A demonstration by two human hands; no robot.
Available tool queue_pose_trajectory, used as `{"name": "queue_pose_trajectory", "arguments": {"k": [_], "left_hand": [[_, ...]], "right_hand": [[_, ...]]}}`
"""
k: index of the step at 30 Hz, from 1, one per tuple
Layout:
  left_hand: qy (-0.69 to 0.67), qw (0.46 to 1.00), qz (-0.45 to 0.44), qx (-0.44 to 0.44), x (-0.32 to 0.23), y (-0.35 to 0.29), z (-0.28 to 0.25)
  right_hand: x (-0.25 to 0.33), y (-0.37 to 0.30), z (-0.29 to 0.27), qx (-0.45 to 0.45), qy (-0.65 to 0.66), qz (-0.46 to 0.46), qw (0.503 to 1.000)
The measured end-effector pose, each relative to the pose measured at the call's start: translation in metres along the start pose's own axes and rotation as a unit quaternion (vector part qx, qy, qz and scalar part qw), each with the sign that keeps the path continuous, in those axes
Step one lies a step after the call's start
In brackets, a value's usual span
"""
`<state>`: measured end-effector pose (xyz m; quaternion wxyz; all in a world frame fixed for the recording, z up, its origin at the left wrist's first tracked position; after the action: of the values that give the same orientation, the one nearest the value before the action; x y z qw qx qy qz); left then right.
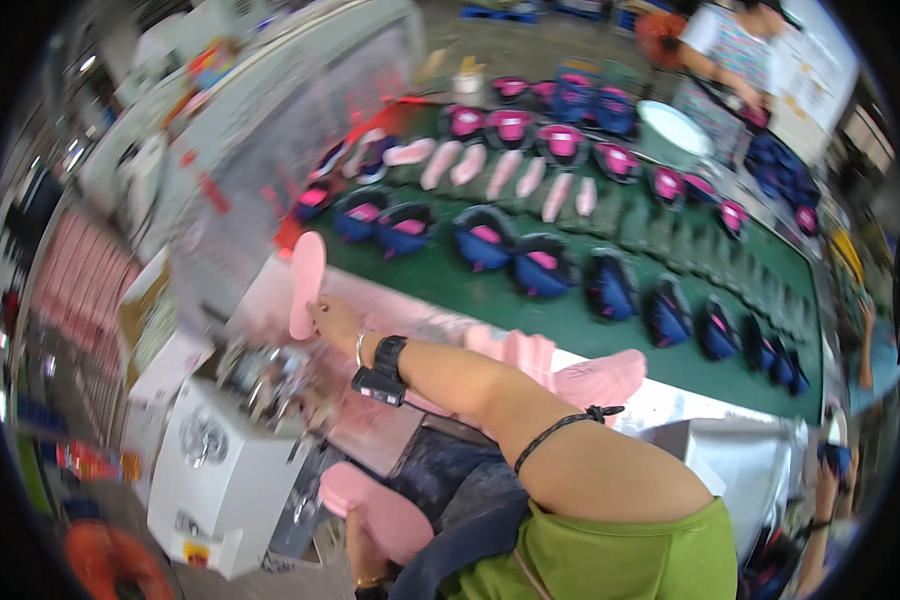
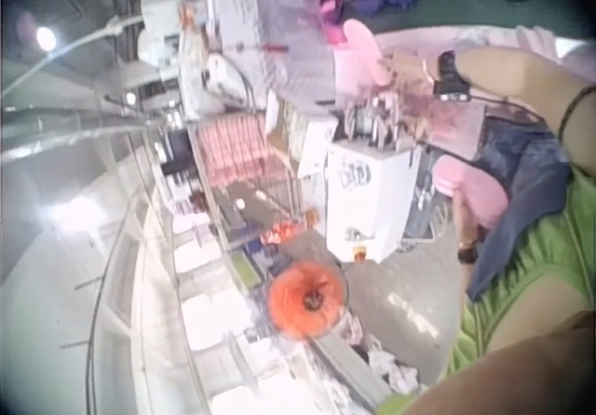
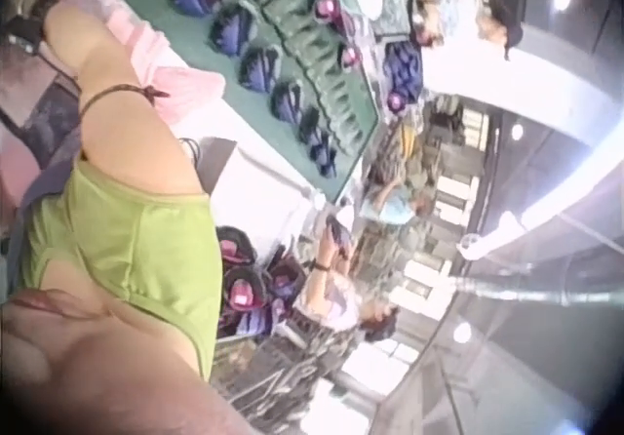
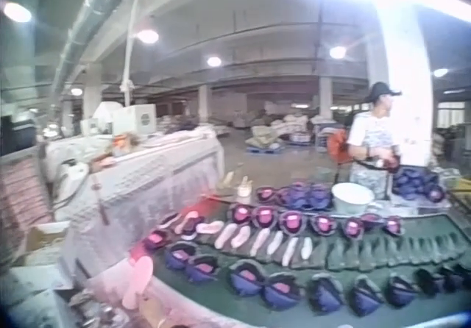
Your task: Picking up pink shoe insole components and inserting them into shoe uppers on a conveyor production line.
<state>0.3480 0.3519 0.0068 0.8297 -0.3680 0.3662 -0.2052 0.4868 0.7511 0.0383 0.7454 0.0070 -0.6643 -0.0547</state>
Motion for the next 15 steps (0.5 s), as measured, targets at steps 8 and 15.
{"name": "queue_pose_trajectory", "arguments": {"k": [8,15], "left_hand": [[0.032,0.998,-0.024,0.044,-0.006,0.01,0.039],[0.026,0.997,-0.057,0.035,0.006,0.023,0.043]], "right_hand": [[0.055,-0.008,-0.423,-0.262,-0.105,-0.016,0.959],[0.079,-0.093,-0.669,-0.387,-0.498,0.021,0.776]]}}
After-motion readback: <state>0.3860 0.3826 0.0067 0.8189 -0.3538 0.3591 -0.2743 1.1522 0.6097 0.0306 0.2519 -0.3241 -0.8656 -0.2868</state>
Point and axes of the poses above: each hand's wrist, its own y-axis towards the middle knuckle, its own z-axis out of the palm, x = y × z, the point moved 10 cm from there along y, towards the middle knuckle, and after that the axes turned 9 degrees about -z, right-handed, at the moved point
